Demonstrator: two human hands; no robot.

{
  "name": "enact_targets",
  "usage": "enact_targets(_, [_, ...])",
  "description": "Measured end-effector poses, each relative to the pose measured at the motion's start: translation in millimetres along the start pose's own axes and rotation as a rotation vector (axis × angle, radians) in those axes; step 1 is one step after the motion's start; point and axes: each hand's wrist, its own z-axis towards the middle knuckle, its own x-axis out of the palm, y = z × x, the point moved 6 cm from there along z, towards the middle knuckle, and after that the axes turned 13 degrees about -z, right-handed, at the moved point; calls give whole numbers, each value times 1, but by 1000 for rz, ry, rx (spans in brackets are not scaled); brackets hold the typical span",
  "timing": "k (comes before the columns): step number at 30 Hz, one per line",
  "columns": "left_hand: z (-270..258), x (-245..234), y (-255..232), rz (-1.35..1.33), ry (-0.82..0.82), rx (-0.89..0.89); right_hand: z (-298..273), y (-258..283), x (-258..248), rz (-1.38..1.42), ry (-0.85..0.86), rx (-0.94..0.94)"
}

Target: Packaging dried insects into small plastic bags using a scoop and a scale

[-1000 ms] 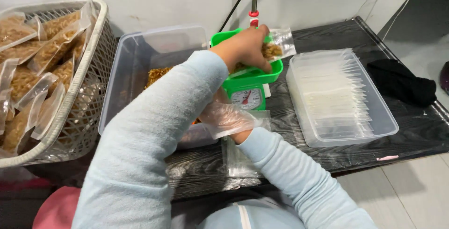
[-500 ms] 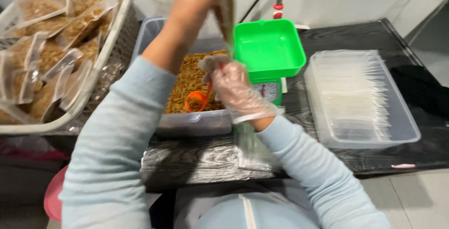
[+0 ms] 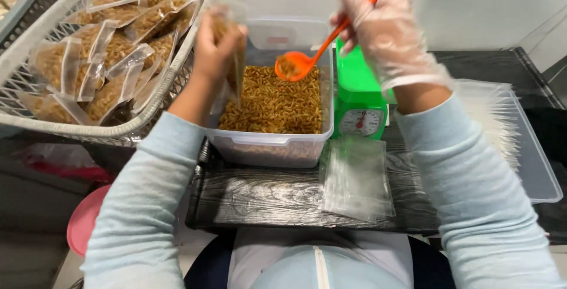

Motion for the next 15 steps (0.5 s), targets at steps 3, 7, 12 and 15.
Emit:
enact_targets(3, [-18, 12, 13, 144, 110, -167, 4, 36, -12, -84, 12, -150])
enact_targets(7, [-15, 10, 53, 455, 260, -165, 23, 26, -23, -256, -92, -4])
enact_targets(12, [-22, 27, 34, 572, 312, -226, 9, 41, 7, -711, 45, -504])
enact_targets(15, [-23, 26, 36, 546, 315, -227, -50, 93, 30, -537, -237, -924])
